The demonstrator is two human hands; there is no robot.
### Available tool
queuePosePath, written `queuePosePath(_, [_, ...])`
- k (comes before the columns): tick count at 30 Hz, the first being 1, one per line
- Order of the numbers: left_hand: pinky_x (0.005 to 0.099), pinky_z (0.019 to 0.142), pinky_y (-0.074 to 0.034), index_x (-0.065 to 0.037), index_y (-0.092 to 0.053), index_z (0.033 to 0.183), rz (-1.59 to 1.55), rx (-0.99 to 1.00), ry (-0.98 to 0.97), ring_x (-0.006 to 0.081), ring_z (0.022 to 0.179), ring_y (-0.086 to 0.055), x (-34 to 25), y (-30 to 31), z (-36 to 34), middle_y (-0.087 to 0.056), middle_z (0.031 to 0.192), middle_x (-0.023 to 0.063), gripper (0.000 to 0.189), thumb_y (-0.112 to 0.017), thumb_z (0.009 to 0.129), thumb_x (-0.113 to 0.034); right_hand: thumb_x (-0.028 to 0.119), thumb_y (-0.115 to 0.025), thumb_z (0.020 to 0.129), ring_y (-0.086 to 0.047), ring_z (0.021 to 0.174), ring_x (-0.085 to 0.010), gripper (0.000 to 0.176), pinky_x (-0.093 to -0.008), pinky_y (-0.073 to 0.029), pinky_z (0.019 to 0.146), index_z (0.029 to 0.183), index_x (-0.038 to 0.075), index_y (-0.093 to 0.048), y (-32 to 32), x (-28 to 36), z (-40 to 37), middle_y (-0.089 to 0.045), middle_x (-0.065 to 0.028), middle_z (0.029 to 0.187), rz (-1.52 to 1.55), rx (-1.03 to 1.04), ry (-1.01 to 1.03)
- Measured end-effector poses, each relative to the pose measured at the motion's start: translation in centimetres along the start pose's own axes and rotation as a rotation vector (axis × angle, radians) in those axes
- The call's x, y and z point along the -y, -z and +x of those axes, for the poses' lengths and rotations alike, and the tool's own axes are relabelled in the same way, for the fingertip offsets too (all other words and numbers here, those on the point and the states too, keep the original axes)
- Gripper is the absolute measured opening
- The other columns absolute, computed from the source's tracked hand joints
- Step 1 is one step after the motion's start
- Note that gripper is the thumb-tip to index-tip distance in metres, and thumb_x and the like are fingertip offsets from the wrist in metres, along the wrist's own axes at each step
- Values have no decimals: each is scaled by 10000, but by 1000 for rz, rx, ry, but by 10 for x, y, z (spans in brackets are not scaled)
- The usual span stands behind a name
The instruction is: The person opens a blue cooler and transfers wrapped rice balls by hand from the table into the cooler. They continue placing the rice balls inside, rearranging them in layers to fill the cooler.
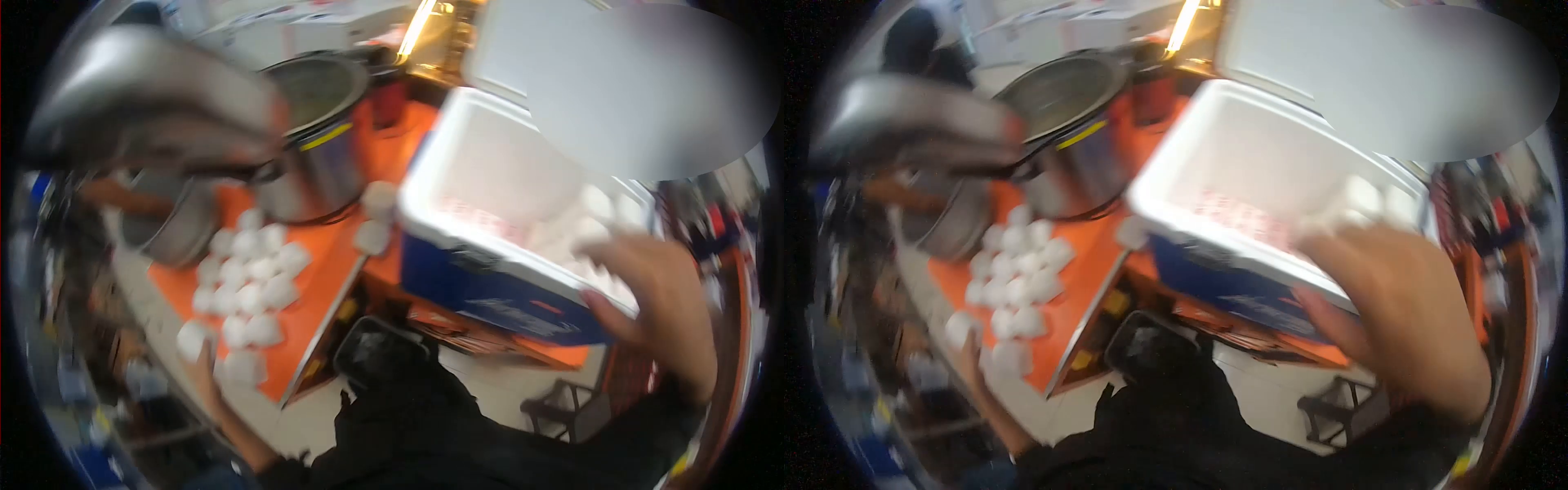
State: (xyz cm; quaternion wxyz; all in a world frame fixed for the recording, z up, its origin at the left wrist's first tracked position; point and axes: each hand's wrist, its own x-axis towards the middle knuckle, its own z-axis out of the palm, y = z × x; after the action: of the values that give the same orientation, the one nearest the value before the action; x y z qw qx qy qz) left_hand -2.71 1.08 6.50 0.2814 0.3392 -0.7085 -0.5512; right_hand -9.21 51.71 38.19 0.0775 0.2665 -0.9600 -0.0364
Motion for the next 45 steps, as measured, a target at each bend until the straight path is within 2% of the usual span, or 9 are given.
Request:
queuePosePath(6, [311, 843, -393, -57, -227, 1274, -408, 801, -774, 238, 1026, -468, -213, -145, -143, -424, 1148, 145, 699, -631, 710, -136, 196, -634, 742, -591, 654, -158, 230, -249, -475, 578, 908, 44, -589, -10, -68, 58, -590, -93, 725, 469, -75, 258])
queuePosePath(8, [317, 796, -430, -58, -159, 1270, -88, 305, -577, 229, 989, -496, -253, -214, -188, -399, 1162, 142, 915, -760, 590, -173, 448, -561, 749, -584, 830, -262, 520, -314, -460, 720, 968, -24, -575, -13, -67, 65, -596, -155, 888, 744, 134, 243])
queuePosePath(10, [312, 779, -441, -47, -126, 1264, -500, 890, -795, 232, 960, -511, -292, -236, -194, -374, 1162, 142, 952, -765, 562, -109, 501, -594, 684, -571, 880, -314, 654, -363, -453, 753, 1047, -36, -511, -19, -71, 59, -585, -196, 932, 832, 132, 252])
queuePosePath(14, [364, 877, -380, -100, -140, 1283, -633, 907, -349, 269, 1035, -465, -329, -301, -230, -394, 1173, 162, 958, -718, 520, -65, 459, -647, 611, -576, 861, -314, 646, -366, -453, 750, 1010, -33, -521, -49, -99, 57, -587, -197, 919, 821, -74, 272])
queuePosePath(16, [357, 888, -373, -110, -141, 1285, -279, 913, -916, 242, 1014, -478, -333, -321, -227, -405, 1161, 162, 955, -710, 522, -30, 426, -668, 583, -581, 844, -309, 630, -368, -456, 742, 991, -34, -530, -48, -120, 57, -591, -195, 910, 732, -212, 233])
queuePosePath(20, [358, 799, -397, -116, -174, 1292, 187, 942, -869, 282, 974, -501, -326, -336, -228, -471, 1089, 171, 982, -758, 503, -103, 319, -682, 559, -579, 797, -280, 492, -348, -453, 698, 902, -14, -565, -56, -159, 65, -590, -175, 871, 641, 148, 35])
queuePosePath(28, [351, 788, -438, 87, -406, 1097, 235, -222, -1058, 273, 941, -522, -195, -220, -146, -487, 1086, 194, 488, -423, 866, -343, 277, -726, 519, -578, 777, -253, 426, -352, -453, 662, 846, 30, -612, -209, -201, 129, -608, -126, 828, 521, 804, 80])
queuePosePath(36, [365, 684, -486, 31, -470, 1060, 435, -399, -789, 234, 746, -575, -163, -170, -171, -551, 886, 215, 536, -533, 803, -435, 272, -782, 443, -557, 859, -292, 719, -393, -446, 690, 1057, 27, -501, -311, -153, 134, -575, -139, 885, 182, 1220, 593])
queuePosePath(45, [342, 884, -351, 49, -411, 1139, 390, -320, -814, 246, 1040, -461, -132, -158, -158, -477, 1107, 162, 360, -481, 859, -166, 265, -763, 557, -526, 914, -376, 844, -443, -430, 750, 1216, -15, -315, -344, -141, 105, -528, -215, 994, 233, 1324, 810])
